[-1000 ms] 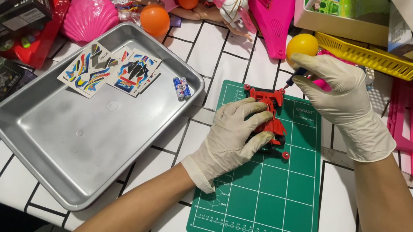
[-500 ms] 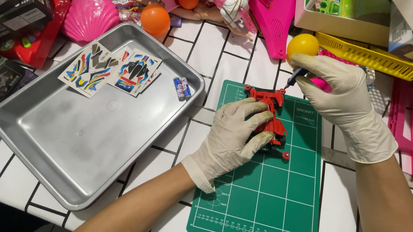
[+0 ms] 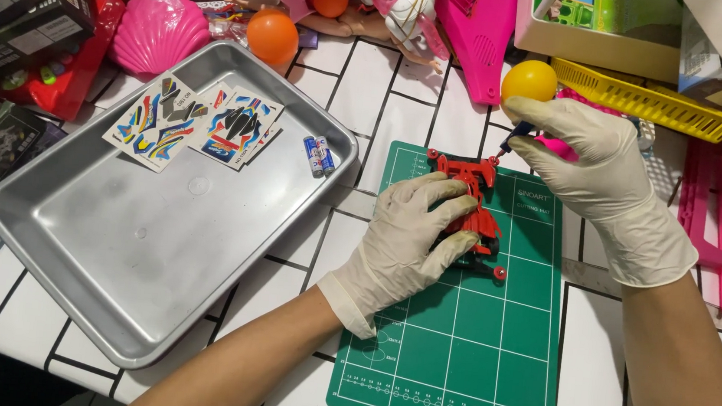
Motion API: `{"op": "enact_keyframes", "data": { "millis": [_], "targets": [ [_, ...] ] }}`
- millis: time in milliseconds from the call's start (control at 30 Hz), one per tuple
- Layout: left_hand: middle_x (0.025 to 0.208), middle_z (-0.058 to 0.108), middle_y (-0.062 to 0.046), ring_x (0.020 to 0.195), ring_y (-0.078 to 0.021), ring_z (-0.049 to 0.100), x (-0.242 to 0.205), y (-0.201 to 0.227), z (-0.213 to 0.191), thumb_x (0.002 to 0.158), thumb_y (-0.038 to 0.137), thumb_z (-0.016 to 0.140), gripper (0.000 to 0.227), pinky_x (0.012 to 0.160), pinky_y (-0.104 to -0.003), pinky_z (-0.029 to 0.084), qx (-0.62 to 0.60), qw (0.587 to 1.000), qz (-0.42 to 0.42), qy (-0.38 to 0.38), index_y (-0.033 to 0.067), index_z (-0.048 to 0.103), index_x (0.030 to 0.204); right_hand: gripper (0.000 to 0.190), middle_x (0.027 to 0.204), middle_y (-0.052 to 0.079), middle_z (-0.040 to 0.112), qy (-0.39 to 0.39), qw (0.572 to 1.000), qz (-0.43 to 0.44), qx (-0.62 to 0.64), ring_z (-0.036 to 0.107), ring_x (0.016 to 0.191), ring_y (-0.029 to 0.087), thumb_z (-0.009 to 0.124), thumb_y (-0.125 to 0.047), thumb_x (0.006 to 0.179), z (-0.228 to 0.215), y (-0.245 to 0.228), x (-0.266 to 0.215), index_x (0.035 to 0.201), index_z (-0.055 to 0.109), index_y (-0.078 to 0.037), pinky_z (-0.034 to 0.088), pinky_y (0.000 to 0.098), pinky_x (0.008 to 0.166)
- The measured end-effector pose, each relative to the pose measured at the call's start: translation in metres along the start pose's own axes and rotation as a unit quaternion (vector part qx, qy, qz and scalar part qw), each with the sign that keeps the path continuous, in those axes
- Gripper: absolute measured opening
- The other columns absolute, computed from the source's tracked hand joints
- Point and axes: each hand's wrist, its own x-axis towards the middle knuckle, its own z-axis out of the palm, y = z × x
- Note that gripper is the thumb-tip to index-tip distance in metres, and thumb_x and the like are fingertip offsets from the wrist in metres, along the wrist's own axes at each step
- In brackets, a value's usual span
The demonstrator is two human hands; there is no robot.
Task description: The person uses a screwdriver to tighten screws on a red toy car chassis placed on a green cutting mat. They then place the car into a cardboard box, add sticker sheets, and close the box. Finally, they pick up a second toy car box and place it on the mat.
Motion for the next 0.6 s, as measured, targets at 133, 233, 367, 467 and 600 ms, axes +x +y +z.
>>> {"op": "enact_keyframes", "data": {
  "millis": [133,233,367,467,600],
  "targets": [
    [0.124,0.069,-0.01,0.121,-0.0351,0.064,0.002,-0.0021,-0.0001,0.098,0.037,0.065,0.035,0.101,-0.048,0.053,-0.006,0.999,0.03,0.018,0.0099,0.07,0.12,0.034,0.126,0.022,0.073,0.007,1.0,-0.011,-0.004,0.071,0.118,0.033,0.078,0.004,0.097,-0.002,-0.0012,0.0008,0.13,0.07,0.011,0.053,0.0411,0.111],
    [0.124,0.069,-0.01,0.121,-0.0349,0.064,0.0013,-0.0018,0.0004,0.098,0.038,0.065,0.036,0.101,-0.048,0.052,0.0,0.999,0.028,0.018,0.0105,0.071,0.119,0.038,0.121,0.02,0.076,0.023,0.998,-0.027,-0.058,0.074,0.11,0.031,0.086,-0.008,0.096,-0.0021,0.0008,-0.0007,0.128,0.073,0.009,0.056,0.0398,0.104],
    [0.125,0.069,-0.009,0.122,-0.0343,0.064,0.0006,-0.002,0.0013,0.098,0.04,0.065,0.036,0.103,-0.048,0.05,-0.001,1.0,0.017,0.013,0.0117,0.071,0.12,0.036,0.122,0.019,0.075,0.005,0.999,-0.021,-0.034,0.073,0.111,0.031,0.083,-0.006,0.097,-0.0027,-0.0001,0.0002,0.129,0.072,0.007,0.056,0.0396,0.105],
    [0.125,0.07,-0.009,0.122,-0.0343,0.064,0.001,-0.0019,0.0008,0.097,0.04,0.065,0.036,0.102,-0.048,0.051,0.001,1.0,0.016,0.013,0.0117,0.071,0.119,0.036,0.121,0.018,0.076,0.008,0.998,-0.027,-0.053,0.073,0.111,0.03,0.085,-0.009,0.097,-0.0053,-0.0012,0.0007,0.128,0.074,0.005,0.055,0.0397,0.106],
    [0.124,0.07,-0.009,0.121,-0.0346,0.065,0.0016,-0.0014,0.0003,0.097,0.04,0.065,0.036,0.103,-0.048,0.05,0.0,1.0,0.016,0.013,0.0115,0.071,0.118,0.038,0.116,0.015,0.077,0.006,0.997,-0.02,-0.075,0.072,0.105,0.028,0.088,-0.016,0.095,-0.0035,0.0052,-0.0034,0.125,0.074,0.001,0.054,0.0379,0.098]
  ]
}}
